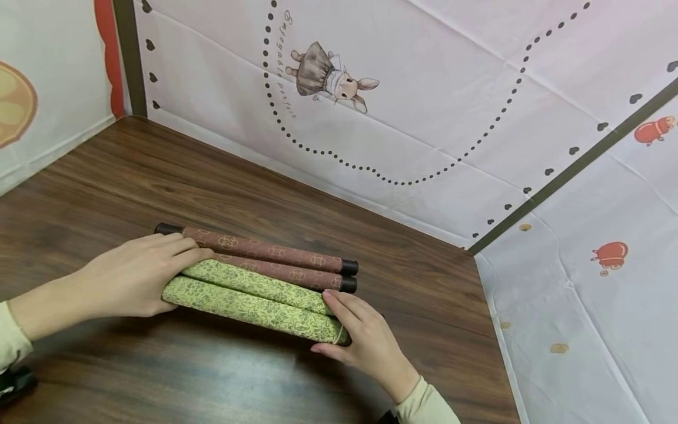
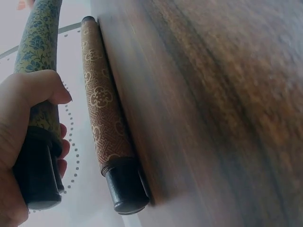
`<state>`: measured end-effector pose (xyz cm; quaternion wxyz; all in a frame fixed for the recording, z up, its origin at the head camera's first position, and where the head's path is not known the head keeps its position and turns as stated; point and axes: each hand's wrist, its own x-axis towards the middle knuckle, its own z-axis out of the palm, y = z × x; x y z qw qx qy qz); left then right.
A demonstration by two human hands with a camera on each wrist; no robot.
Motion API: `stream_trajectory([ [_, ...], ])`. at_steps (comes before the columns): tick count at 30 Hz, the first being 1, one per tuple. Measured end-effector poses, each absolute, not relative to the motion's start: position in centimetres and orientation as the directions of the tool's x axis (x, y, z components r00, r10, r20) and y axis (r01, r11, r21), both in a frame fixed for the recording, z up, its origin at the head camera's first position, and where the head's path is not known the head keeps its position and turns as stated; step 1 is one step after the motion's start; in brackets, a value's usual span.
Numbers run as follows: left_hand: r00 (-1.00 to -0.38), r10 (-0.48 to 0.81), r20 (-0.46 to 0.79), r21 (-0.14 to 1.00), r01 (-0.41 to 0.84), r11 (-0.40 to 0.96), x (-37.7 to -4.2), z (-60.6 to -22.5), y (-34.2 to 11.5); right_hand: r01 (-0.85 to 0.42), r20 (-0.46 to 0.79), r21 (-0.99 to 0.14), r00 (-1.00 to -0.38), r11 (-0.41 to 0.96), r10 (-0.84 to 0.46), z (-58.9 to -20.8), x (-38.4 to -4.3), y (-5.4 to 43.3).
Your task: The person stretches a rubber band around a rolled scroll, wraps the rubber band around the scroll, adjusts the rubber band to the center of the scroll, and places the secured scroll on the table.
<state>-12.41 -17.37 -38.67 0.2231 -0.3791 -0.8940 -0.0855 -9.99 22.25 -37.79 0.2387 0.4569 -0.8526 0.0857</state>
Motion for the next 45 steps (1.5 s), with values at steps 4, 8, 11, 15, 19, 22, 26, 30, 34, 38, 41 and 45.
stream_trajectory([
  [4, -0.611, 0.633, 0.475, -0.015, 0.713, 0.701, -12.5, -38.7, -17.4, -0.817, 0.476, 0.055, -0.484, 0.574, -0.734, -37.7, -10.0, 22.3],
  [8, -0.614, 0.626, 0.48, -0.011, 0.71, 0.704, -12.5, -38.6, -17.4, -0.807, 0.459, 0.013, -0.52, 0.59, -0.72, -37.4, -10.0, 22.9],
  [11, -0.61, 0.623, 0.49, -0.011, 0.71, 0.704, -12.6, -38.4, -17.6, -0.795, 0.451, -0.015, -0.546, 0.606, -0.706, -37.1, -10.0, 23.6],
  [15, -0.593, 0.627, 0.505, -0.028, 0.715, 0.699, -12.7, -38.2, -17.7, -0.784, 0.458, -0.011, -0.555, 0.62, -0.694, -37.0, -10.0, 24.2],
  [19, -0.587, 0.631, 0.507, -0.034, 0.718, 0.695, -12.8, -38.2, -17.8, -0.788, 0.46, 0.004, -0.545, 0.616, -0.701, -37.1, -10.0, 24.3],
  [22, -0.59, 0.629, 0.506, -0.034, 0.715, 0.698, -12.8, -38.3, -17.8, -0.796, 0.463, 0.007, -0.534, 0.605, -0.707, -37.2, -10.1, 24.3],
  [26, -0.594, 0.629, 0.501, -0.03, 0.715, 0.699, -12.8, -38.3, -17.8, -0.81, 0.466, 0.005, -0.516, 0.586, -0.719, -37.4, -10.1, 24.0],
  [30, -0.597, 0.634, 0.492, -0.025, 0.718, 0.696, -12.6, -38.3, -17.7, -0.827, 0.462, 0.006, -0.496, 0.562, -0.735, -37.5, -10.2, 23.6],
  [34, -0.596, 0.638, 0.488, -0.027, 0.72, 0.694, -12.4, -38.3, -17.7, -0.838, 0.471, -0.001, -0.482, 0.546, -0.739, -37.6, -10.1, 23.2],
  [38, -0.588, 0.645, 0.488, -0.037, 0.725, 0.688, -12.4, -38.3, -17.5, -0.84, 0.465, -0.003, -0.482, 0.543, -0.743, -37.8, -10.2, 22.8],
  [41, -0.587, 0.647, 0.487, -0.036, 0.726, 0.687, -12.4, -38.3, -17.4, -0.841, 0.456, 0.01, -0.478, 0.541, -0.751, -37.8, -10.2, 22.5],
  [45, -0.599, 0.638, 0.484, -0.025, 0.719, 0.695, -12.4, -38.4, -17.6, -0.84, 0.458, 0.015, -0.477, 0.543, -0.75, -37.6, -10.2, 22.5],
])
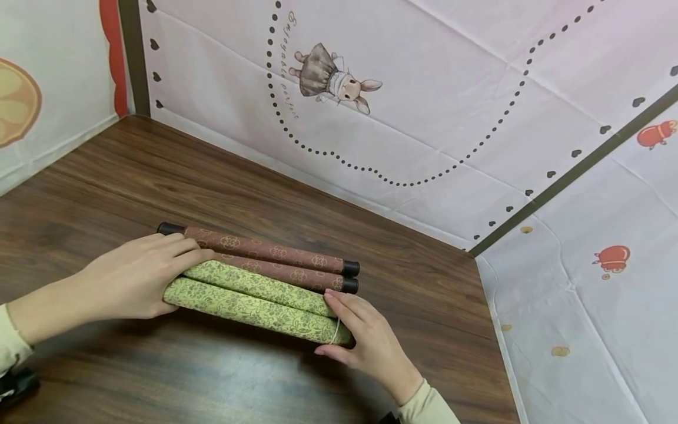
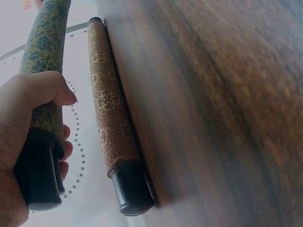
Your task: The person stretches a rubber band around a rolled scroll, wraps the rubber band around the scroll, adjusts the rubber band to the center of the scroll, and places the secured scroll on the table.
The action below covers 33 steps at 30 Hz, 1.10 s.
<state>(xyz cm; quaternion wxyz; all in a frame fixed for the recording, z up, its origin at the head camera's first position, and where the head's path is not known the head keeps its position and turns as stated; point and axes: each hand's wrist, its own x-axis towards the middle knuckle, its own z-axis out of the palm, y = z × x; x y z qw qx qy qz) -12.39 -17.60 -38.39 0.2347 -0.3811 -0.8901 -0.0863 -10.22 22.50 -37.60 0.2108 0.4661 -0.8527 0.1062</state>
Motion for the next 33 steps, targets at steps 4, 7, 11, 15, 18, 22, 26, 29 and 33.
stream_trajectory([
  [4, -0.606, 0.63, 0.486, -0.02, 0.713, 0.701, -12.5, -38.4, -17.7, -0.839, 0.486, -0.005, -0.478, 0.544, -0.732, -37.3, -10.2, 23.0],
  [7, -0.603, 0.629, 0.49, -0.027, 0.711, 0.702, -12.6, -38.4, -17.9, -0.845, 0.514, -0.015, -0.465, 0.534, -0.721, -37.2, -10.3, 23.4],
  [11, -0.601, 0.631, 0.49, -0.033, 0.711, 0.703, -12.8, -38.4, -18.0, -0.847, 0.523, -0.014, -0.46, 0.532, -0.718, -37.2, -10.2, 23.8],
  [15, -0.598, 0.631, 0.494, -0.035, 0.711, 0.702, -12.8, -38.4, -18.0, -0.843, 0.523, -0.012, -0.463, 0.537, -0.716, -37.3, -10.2, 23.8],
  [18, -0.595, 0.632, 0.496, -0.036, 0.713, 0.7, -12.8, -38.4, -17.9, -0.848, 0.535, -0.016, -0.455, 0.53, -0.711, -37.4, -10.3, 23.7],
  [22, -0.594, 0.628, 0.503, -0.033, 0.713, 0.7, -12.8, -38.4, -17.9, -0.851, 0.545, -0.026, -0.451, 0.524, -0.706, -37.4, -10.4, 23.4],
  [26, -0.588, 0.622, 0.516, -0.029, 0.714, 0.699, -12.8, -38.4, -18.0, -0.848, 0.542, -0.04, -0.462, 0.528, -0.702, -37.4, -10.5, 23.4],
  [29, -0.587, 0.621, 0.519, -0.026, 0.715, 0.699, -12.8, -38.4, -18.0, -0.849, 0.541, -0.051, -0.466, 0.526, -0.7, -37.4, -10.5, 23.3],
  [33, -0.585, 0.618, 0.525, -0.028, 0.715, 0.699, -12.8, -38.3, -18.0, -0.844, 0.539, -0.073, -0.482, 0.532, -0.691, -37.4, -10.4, 23.2],
])
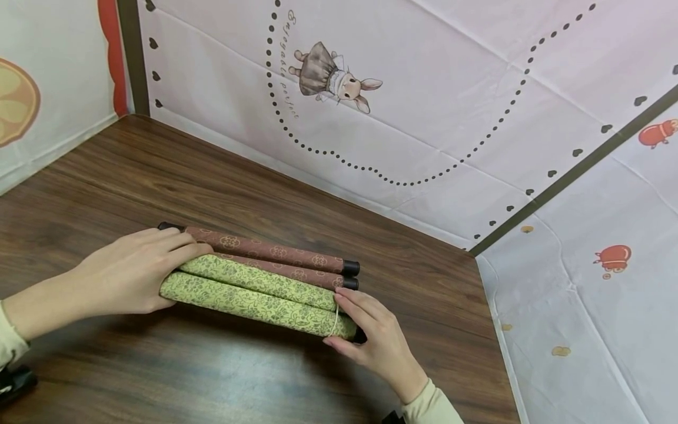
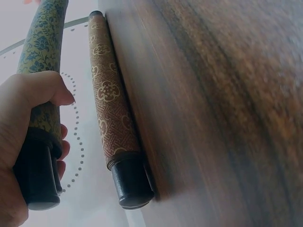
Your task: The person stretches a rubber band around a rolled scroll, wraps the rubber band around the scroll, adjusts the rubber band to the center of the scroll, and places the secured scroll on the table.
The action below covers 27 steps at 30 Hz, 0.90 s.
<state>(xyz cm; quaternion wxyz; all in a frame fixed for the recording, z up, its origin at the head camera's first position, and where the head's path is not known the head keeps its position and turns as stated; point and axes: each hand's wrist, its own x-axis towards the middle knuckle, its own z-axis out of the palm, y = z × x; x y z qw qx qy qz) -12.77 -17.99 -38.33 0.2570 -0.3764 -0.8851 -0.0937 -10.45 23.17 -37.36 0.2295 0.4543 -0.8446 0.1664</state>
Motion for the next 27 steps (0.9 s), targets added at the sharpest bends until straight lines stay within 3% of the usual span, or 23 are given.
stream_trajectory([
  [13, -0.595, 0.622, 0.509, -0.021, 0.714, 0.7, -12.7, -38.4, -17.4, -0.858, 0.537, -0.127, -0.481, 0.498, -0.693, -37.6, -10.5, 22.2],
  [21, -0.591, 0.637, 0.496, -0.036, 0.719, 0.694, -12.6, -38.5, -17.2, -0.88, 0.541, -0.108, -0.443, 0.463, -0.715, -37.8, -10.6, 21.8],
  [27, -0.603, 0.621, 0.501, -0.013, 0.713, 0.702, -12.5, -38.5, -17.1, -0.861, 0.531, -0.111, -0.474, 0.496, -0.702, -37.4, -10.4, 22.2],
])
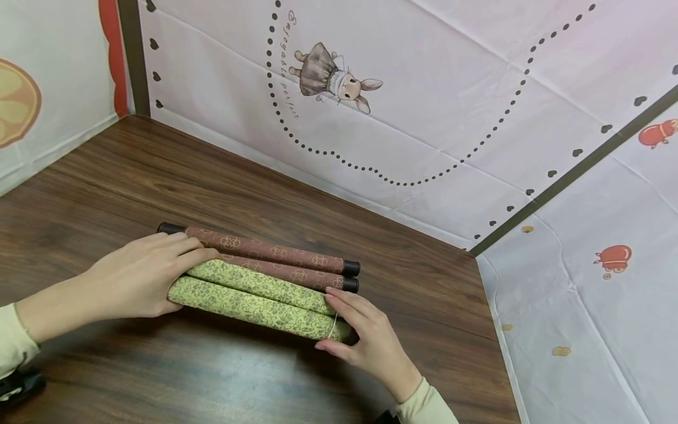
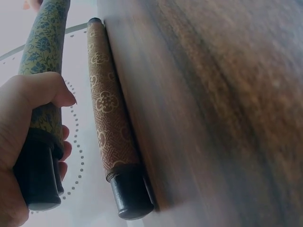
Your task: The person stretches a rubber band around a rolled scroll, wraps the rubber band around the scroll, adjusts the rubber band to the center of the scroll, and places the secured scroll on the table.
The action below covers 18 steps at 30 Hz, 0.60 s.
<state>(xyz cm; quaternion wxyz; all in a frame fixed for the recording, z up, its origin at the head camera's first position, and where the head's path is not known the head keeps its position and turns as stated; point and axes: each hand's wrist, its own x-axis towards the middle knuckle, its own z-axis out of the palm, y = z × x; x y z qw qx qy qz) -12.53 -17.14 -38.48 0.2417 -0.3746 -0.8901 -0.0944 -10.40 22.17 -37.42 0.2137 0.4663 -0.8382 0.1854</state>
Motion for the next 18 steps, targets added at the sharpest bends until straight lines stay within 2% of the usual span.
stream_trajectory([
  [7, -0.594, 0.611, 0.523, -0.012, 0.712, 0.702, -12.7, -38.2, -17.6, -0.814, 0.504, -0.108, -0.54, 0.571, -0.674, -37.0, -10.1, 23.5],
  [18, -0.595, 0.621, 0.51, -0.015, 0.716, 0.698, -12.5, -38.1, -17.4, -0.81, 0.498, -0.055, -0.529, 0.584, -0.687, -37.3, -9.9, 23.5],
])
